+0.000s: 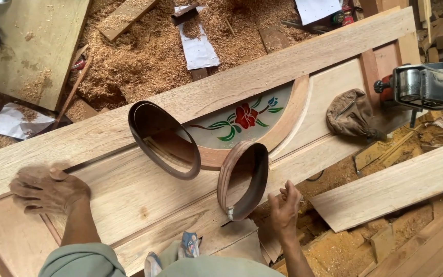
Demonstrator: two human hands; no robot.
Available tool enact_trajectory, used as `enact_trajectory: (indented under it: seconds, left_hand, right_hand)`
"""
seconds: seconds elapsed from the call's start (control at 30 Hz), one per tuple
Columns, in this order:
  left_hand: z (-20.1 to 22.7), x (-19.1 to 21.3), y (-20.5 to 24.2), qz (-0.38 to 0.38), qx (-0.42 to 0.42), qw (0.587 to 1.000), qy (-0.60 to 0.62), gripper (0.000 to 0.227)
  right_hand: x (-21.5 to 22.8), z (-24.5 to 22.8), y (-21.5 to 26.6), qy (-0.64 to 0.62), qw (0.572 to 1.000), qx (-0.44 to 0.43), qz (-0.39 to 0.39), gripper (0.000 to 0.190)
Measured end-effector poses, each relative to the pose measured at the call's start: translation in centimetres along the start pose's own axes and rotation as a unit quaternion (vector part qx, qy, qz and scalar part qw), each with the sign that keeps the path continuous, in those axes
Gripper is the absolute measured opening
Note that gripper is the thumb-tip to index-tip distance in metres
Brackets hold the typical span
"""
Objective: The person is sanding a decorative wooden door using a belt sander and replaces the sandpaper belt during the process.
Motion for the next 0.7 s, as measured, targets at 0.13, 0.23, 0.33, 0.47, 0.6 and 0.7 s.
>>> enact_trajectory:
  seconds: [0.13, 0.23, 0.33, 0.47, 0.6, 0.7]
  left_hand:
    - [-1.9, -3.0, -1.1, 0.012, -0.002, 1.0, -0.006, 0.062]
    - [-5.7, -7.9, -4.6, 0.182, -0.104, 0.978, 0.001, 0.076]
    - [-7.2, -8.5, -5.9, 0.132, -0.056, 0.989, -0.022, 0.078]
    - [-4.9, -5.8, -4.3, 0.111, -0.069, 0.99, 0.05, 0.071]
    - [-4.2, -4.8, -3.9, 0.04, -0.024, 0.999, 0.016, 0.071]
    - [-4.4, -5.3, -4.1, 0.037, -0.021, 0.999, -0.02, 0.072]
  right_hand:
    - [-3.3, 3.0, 2.6, 0.097, 0.962, 0.249, 0.061, 0.093]
    - [-4.8, 0.7, 6.0, 0.127, 0.937, 0.322, 0.058, 0.093]
    - [-7.0, 1.9, 5.6, 0.159, 0.925, 0.332, 0.097, 0.091]
    - [-9.7, 5.3, 3.5, 0.193, 0.868, 0.425, 0.171, 0.016]
    - [-10.5, 10.5, -0.2, 0.002, 0.909, 0.391, 0.146, 0.012]
    - [-5.1, 3.7, 0.8, 0.002, 0.896, 0.397, 0.201, 0.025]
Point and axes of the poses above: each hand's wrist, its own y-axis away from the middle knuckle, its own x-axis out of the back of the hand, z = x × y, the point moved 2 cm from there along -y, towards the middle knuckle, and after that the axes turned 9 degrees about y, right-handed, at the moved point
